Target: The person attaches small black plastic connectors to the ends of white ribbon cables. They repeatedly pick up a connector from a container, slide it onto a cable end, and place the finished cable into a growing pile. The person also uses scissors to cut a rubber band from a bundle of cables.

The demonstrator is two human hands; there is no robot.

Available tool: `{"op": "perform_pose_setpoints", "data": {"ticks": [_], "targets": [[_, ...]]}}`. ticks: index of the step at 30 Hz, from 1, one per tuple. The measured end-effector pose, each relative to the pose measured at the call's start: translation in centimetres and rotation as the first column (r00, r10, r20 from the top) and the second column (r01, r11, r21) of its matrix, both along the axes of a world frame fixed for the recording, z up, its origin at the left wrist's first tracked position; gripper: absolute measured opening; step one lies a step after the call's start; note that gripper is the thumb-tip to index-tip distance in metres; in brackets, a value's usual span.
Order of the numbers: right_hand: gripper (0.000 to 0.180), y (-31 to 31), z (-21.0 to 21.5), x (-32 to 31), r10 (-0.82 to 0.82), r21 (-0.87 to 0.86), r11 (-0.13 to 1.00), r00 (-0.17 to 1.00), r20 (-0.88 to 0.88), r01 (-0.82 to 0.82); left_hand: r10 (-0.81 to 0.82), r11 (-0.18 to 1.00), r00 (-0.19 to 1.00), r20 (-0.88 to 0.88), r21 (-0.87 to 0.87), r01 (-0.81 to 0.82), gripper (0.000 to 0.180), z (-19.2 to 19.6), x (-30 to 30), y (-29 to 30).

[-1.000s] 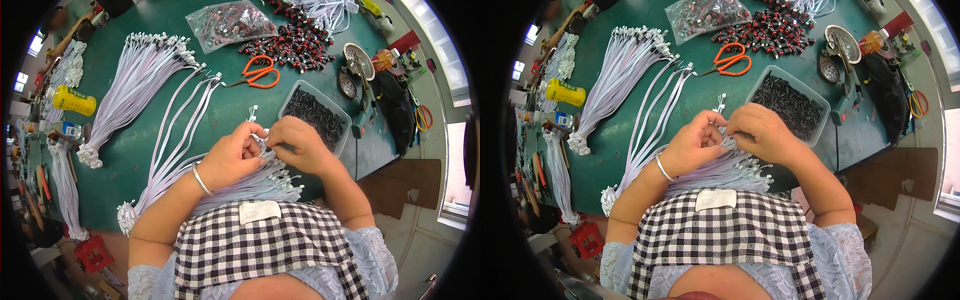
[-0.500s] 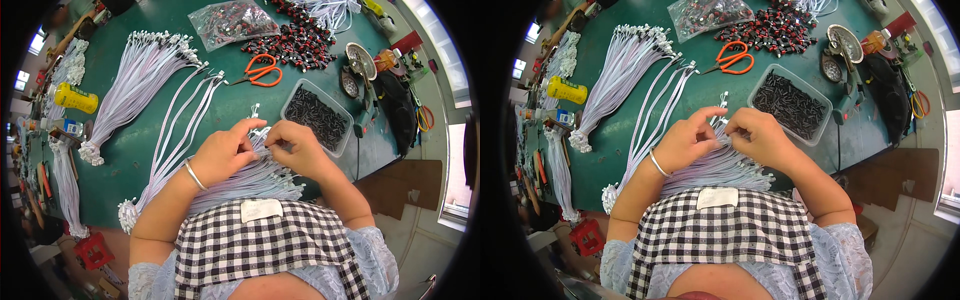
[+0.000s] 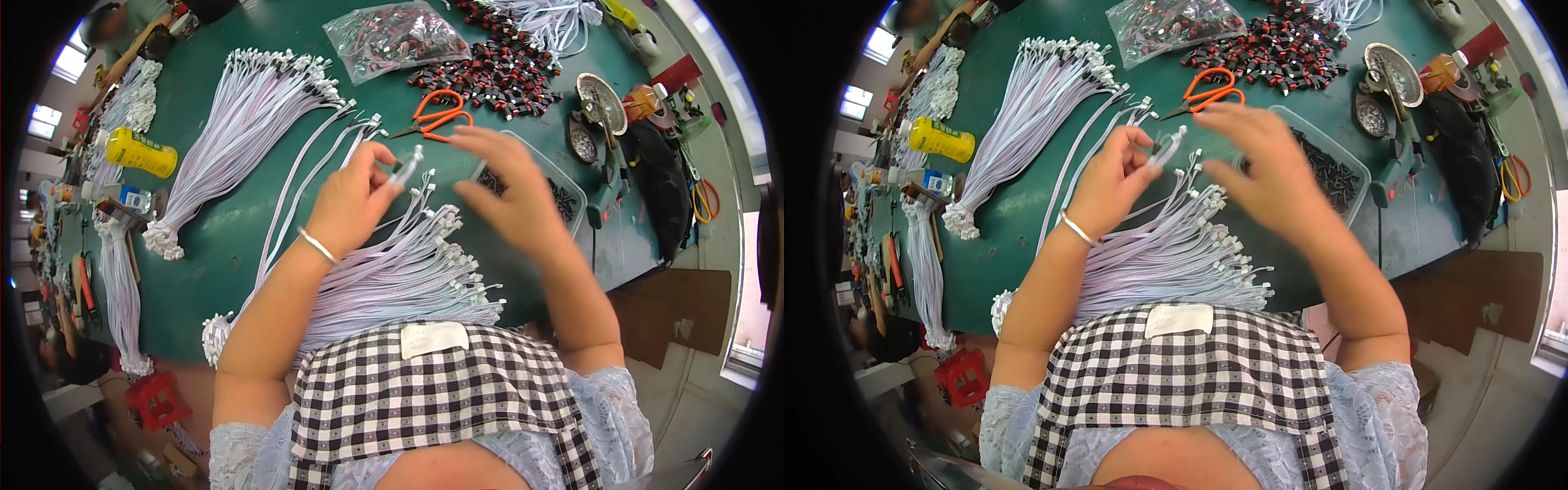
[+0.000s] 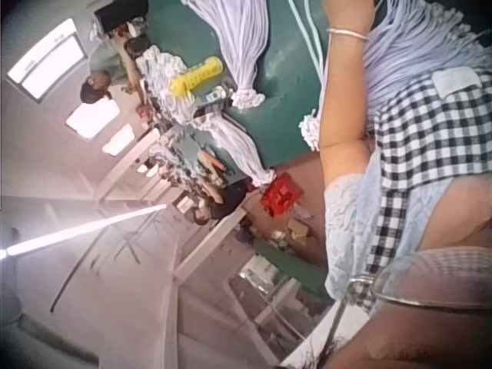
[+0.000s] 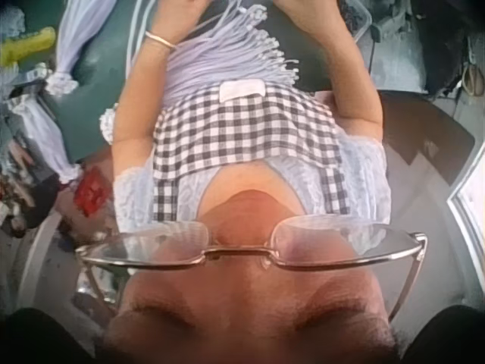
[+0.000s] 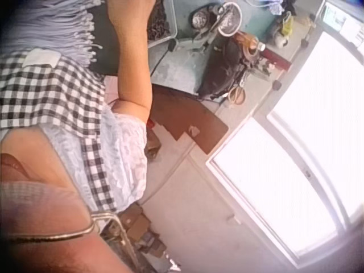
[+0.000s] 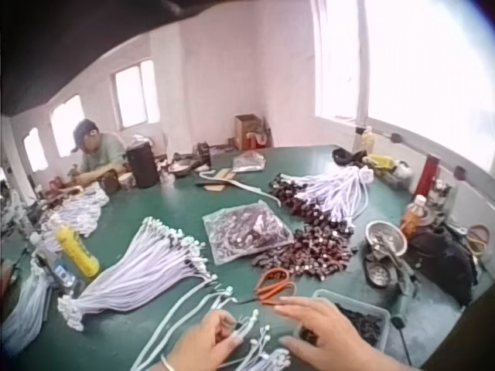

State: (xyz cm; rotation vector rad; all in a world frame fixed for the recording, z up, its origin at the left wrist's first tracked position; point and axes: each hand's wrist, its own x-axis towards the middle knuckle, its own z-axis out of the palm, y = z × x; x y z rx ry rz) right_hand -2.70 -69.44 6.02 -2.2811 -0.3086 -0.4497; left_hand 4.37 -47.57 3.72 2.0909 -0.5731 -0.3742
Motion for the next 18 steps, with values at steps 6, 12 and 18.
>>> {"op": "perform_pose_setpoints", "data": {"ticks": [6, 12, 18], "targets": [[0.025, -7.6, -0.3, -3.4, -0.246, -0.425, 0.888, 0.963, -0.115, 0.176, -0.060, 0.971, 0.991, 0.116, 0.237, 0.031, 0.029, -1.5, 0.2, 0.5], [0.016, -8.2, -2.0, -4.7, -0.192, -0.609, 0.793, 0.960, -0.202, 0.031, -0.174, 0.941, 0.890, 0.421, 0.337, 0.025, 0.011, -1.0, -0.3, 0.2], [0.014, -8.2, -2.1, -3.5, -0.145, -0.551, 0.834, 0.953, -0.266, -0.027, -0.047, 0.971, 0.992, 0.121, 0.240, 0.017, 0.017, 1.0, -0.1, -0.4]]}}
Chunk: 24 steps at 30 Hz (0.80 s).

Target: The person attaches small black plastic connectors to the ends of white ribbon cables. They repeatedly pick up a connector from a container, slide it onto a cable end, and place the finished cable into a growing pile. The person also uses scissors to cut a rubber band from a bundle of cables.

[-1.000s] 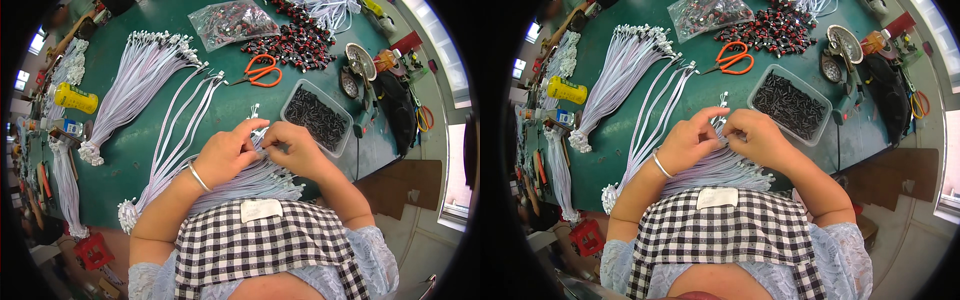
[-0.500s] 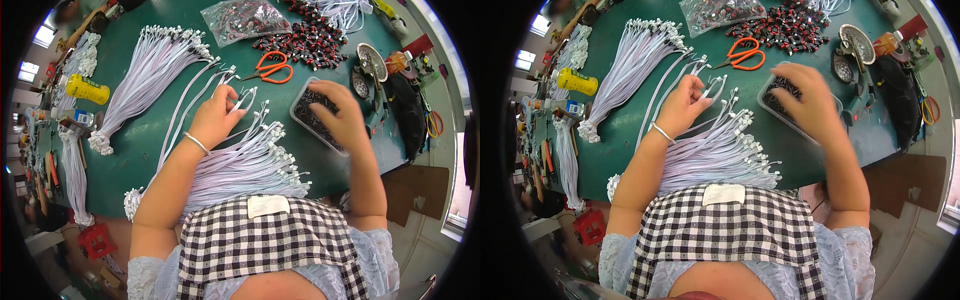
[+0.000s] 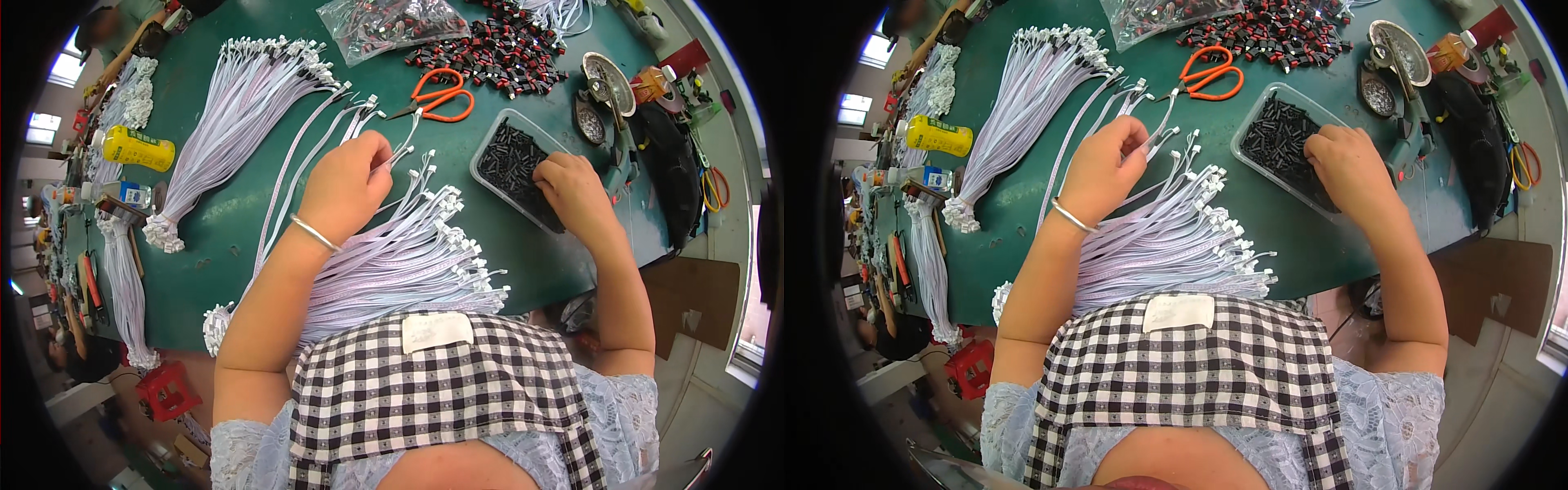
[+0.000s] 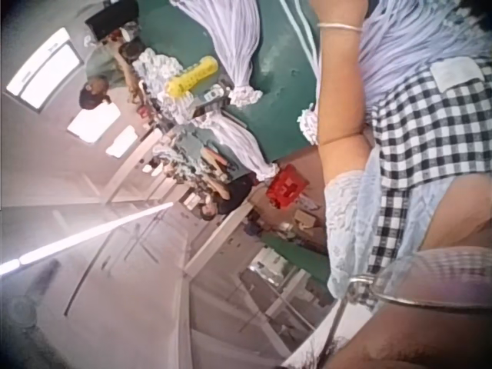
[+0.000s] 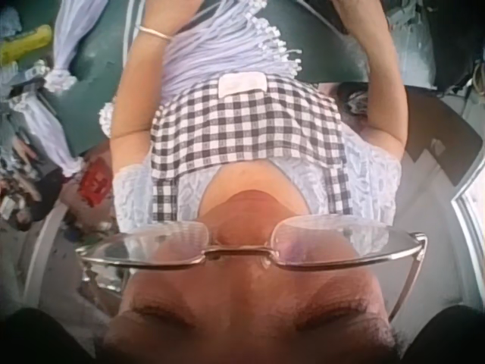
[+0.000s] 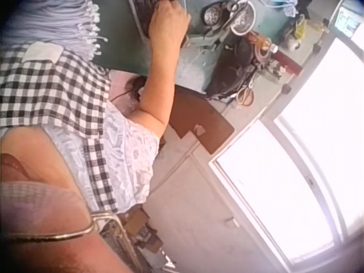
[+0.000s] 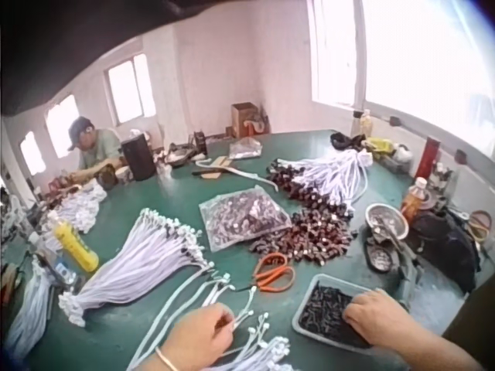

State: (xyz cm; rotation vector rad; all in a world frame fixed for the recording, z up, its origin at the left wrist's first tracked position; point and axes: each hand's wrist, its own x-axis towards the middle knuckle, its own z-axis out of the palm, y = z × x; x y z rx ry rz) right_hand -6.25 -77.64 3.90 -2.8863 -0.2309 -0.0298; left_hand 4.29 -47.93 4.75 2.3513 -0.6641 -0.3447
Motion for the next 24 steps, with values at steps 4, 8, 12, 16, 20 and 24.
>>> {"op": "perform_pose_setpoints", "data": {"ticks": [4, 8, 12, 16, 20, 24], "targets": [[0.021, 0.5, 0.0, 0.5, 0.049, 0.103, 0.993, 0.994, 0.102, -0.060, -0.129, 0.926, 0.854, -0.504, -0.370, -0.079, 0.038, 1.3, 0.9, -0.6], [0.019, 0.8, 0.0, 0.9, 0.085, 0.019, 0.996, 0.996, -0.027, -0.085, -0.188, 0.927, 0.835, -0.518, -0.375, -0.024, 0.023, 3.5, 0.5, -2.5], [0.013, 0.6, -0.6, 0.4, 0.064, 0.035, 0.997, 0.998, 0.008, -0.064, -0.176, 0.926, 0.835, -0.521, -0.375, -0.039, 0.014, 3.2, -1.5, -2.7], [0.011, 0.5, -0.2, 0.2, 0.033, 0.030, 0.999, 0.998, 0.045, -0.034, -0.216, 0.853, 0.585, -0.782, -0.443, -0.277, 0.011, 1.5, -3.2, -1.2], [0.010, 0.6, -0.7, 0.2, -0.008, 0.077, 0.997, 0.990, 0.139, -0.003, -0.259, 0.781, 0.417, -0.871, -0.443, -0.440, 0.012, 0.1, -4.3, -0.3], [0.010, 1.3, 0.5, 0.1, -0.021, 0.235, 0.972, 0.979, 0.201, -0.027, -0.348, 0.714, 0.374, -0.860, -0.501, -0.489, 0.012, -0.6, -4.4, 0.0]]}}
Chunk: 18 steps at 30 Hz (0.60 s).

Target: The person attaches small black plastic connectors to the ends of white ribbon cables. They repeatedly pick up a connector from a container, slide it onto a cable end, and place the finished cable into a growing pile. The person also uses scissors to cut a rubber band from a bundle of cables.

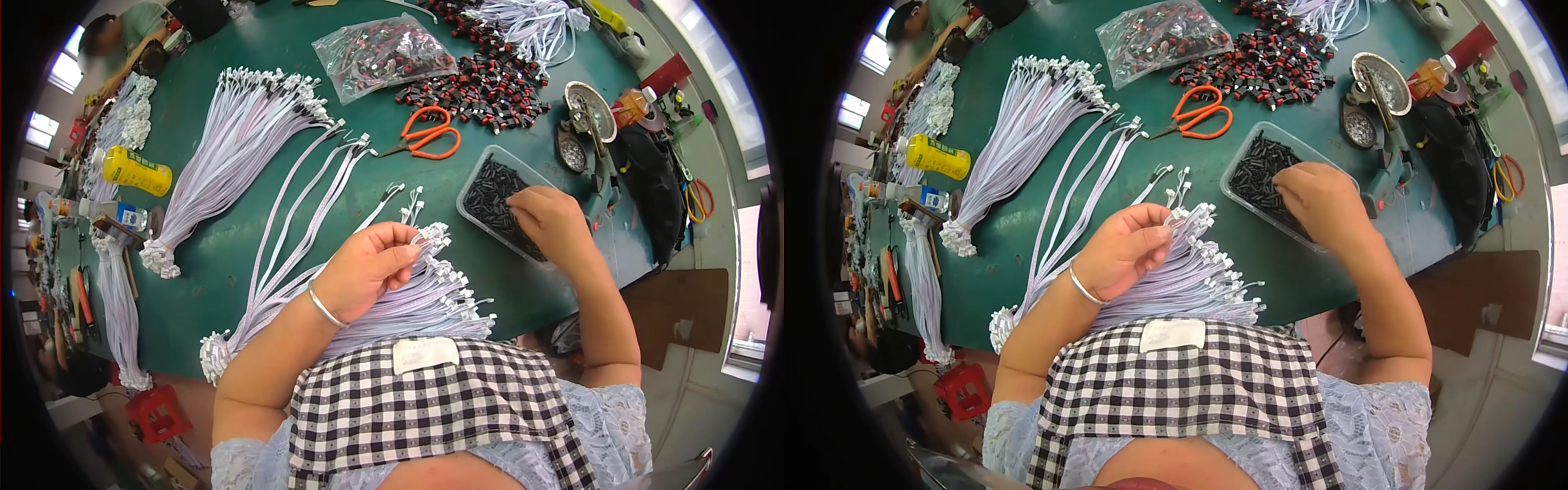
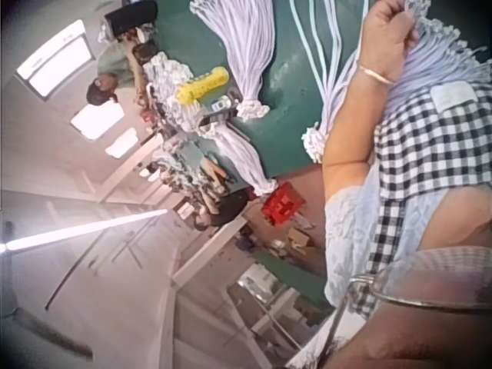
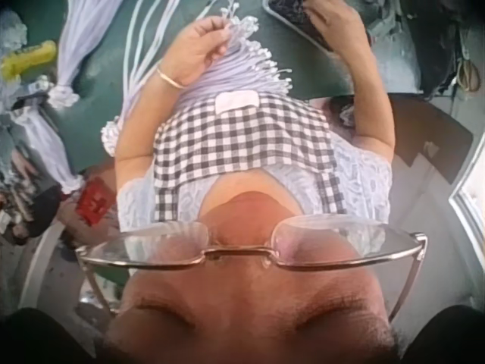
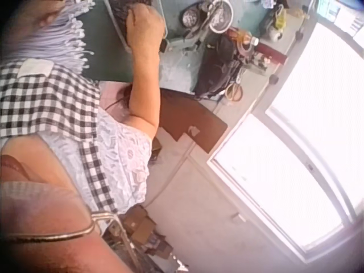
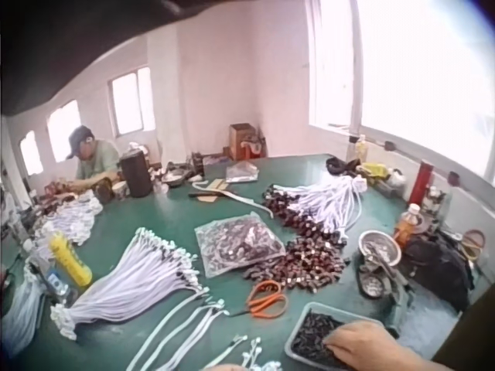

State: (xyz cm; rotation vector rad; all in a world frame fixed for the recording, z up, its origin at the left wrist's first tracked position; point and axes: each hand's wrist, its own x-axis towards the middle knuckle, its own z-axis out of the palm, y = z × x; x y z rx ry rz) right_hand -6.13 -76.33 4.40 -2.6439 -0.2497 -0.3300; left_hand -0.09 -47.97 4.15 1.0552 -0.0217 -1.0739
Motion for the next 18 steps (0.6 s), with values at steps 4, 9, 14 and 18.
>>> {"op": "perform_pose_setpoints", "data": {"ticks": [4, 9, 14, 18], "targets": [[0.010, 2.7, 1.9, -0.3, 0.163, 0.218, 0.965, 0.985, -0.055, -0.147, 0.040, 0.997, 0.996, -0.079, -0.062, -0.045, 0.012, -0.8, -0.1, 0.2], [0.009, 7.4, 2.0, 0.1, 0.171, 0.286, 0.949, 0.978, -0.117, -0.131, 0.089, 0.980, 0.988, -0.123, -0.165, -0.109, 0.012, -1.2, -0.4, 0.1], [0.010, 10.5, 1.0, 0.4, 0.168, 0.137, 0.974, 0.982, 0.086, -0.179, 0.151, 0.978, 0.988, -0.019, -0.139, -0.152, 0.014, -0.5, -0.6, -0.1], [0.013, 10.0, 1.1, 0.2, 0.236, 0.188, 0.949, 0.966, 0.103, -0.252, 0.178, 0.982, 0.983, 0.037, -0.068, -0.175, 0.013, -0.6, -0.4, 0.5]]}}
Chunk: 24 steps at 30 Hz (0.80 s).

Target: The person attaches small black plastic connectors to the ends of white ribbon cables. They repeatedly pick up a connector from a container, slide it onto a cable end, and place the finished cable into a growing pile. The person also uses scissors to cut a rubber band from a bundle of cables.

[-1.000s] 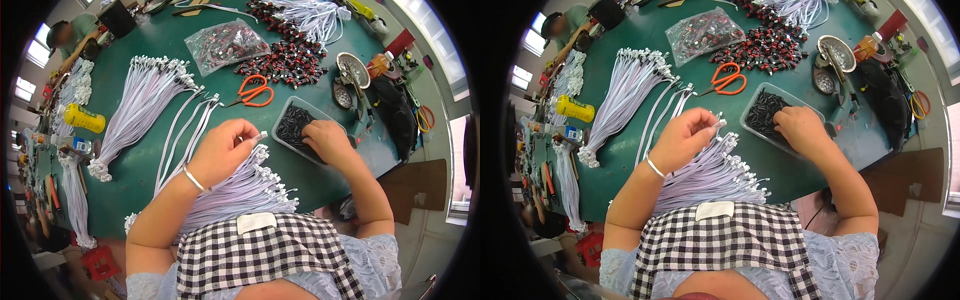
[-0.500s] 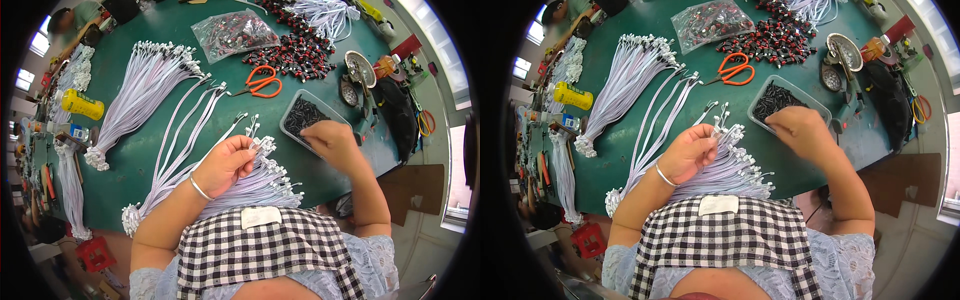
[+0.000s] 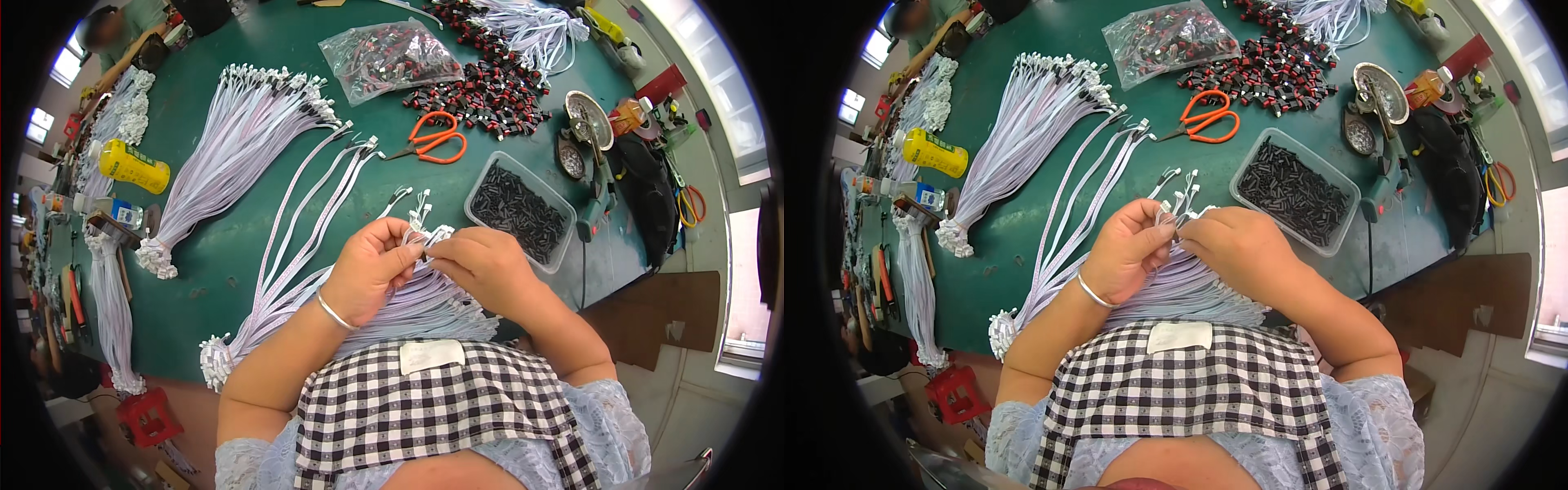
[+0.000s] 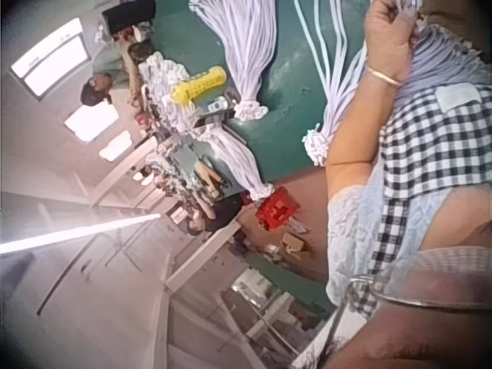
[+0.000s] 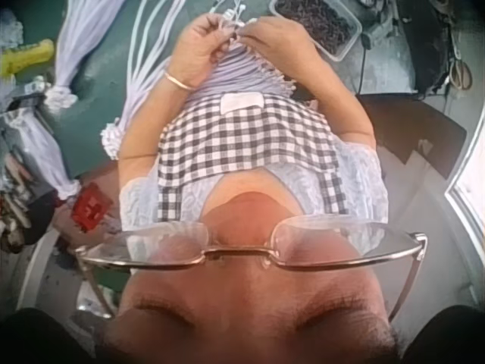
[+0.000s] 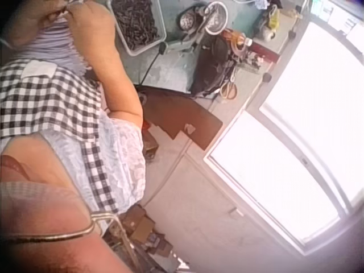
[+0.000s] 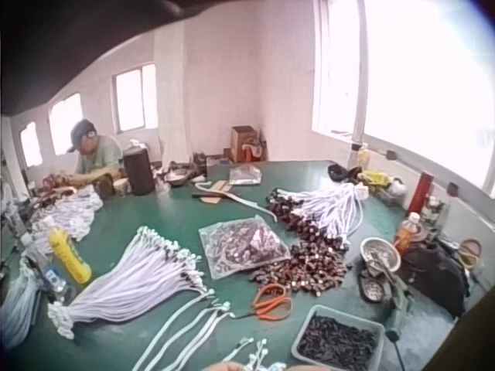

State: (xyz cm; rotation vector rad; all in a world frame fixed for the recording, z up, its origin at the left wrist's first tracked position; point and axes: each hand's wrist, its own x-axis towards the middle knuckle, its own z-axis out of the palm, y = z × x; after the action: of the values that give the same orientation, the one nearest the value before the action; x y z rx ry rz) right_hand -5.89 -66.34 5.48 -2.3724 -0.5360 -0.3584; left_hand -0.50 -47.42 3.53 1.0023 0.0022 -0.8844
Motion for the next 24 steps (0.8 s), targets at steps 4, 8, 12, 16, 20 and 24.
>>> {"op": "perform_pose_setpoints", "data": {"ticks": [4, 8, 12, 16, 20, 24], "targets": [[0.019, 0.0, 1.3, -0.6, -0.040, 0.465, 0.786, 0.783, -0.620, 0.407, -0.063, 0.992, 0.997, 0.033, -0.103, 0.066, 0.013, -0.2, -0.2, 0.1], [0.017, -0.2, 1.2, -0.3, 0.114, 0.523, 0.746, 0.695, -0.710, 0.412, -0.060, 0.997, 0.992, 0.109, -0.051, 0.066, 0.014, 0.0, -0.6, -0.2], [0.014, 0.1, 0.9, -0.3, 0.095, 0.513, 0.772, 0.729, -0.678, 0.376, -0.064, 0.995, 0.969, 0.238, 0.086, 0.044, 0.015, 0.2, -0.9, -0.4], [0.008, -0.2, 0.9, 0.1, 0.192, 0.545, 0.737, 0.650, -0.736, 0.399, -0.056, 0.985, 0.914, 0.402, 0.171, -0.015, 0.011, -0.4, -1.0, -0.5], [0.011, -1.1, 0.1, 0.5, 0.239, 0.541, 0.715, 0.572, -0.785, 0.443, -0.132, 0.960, 0.858, 0.496, 0.280, -0.014, 0.010, -0.3, -0.9, -0.3], [0.011, -1.2, -0.1, 0.9, -0.102, 0.330, 0.871, 0.793, -0.601, 0.363, -0.061, 0.961, 0.907, 0.418, 0.271, -0.060, 0.012, -0.6, -0.4, -0.2]]}}
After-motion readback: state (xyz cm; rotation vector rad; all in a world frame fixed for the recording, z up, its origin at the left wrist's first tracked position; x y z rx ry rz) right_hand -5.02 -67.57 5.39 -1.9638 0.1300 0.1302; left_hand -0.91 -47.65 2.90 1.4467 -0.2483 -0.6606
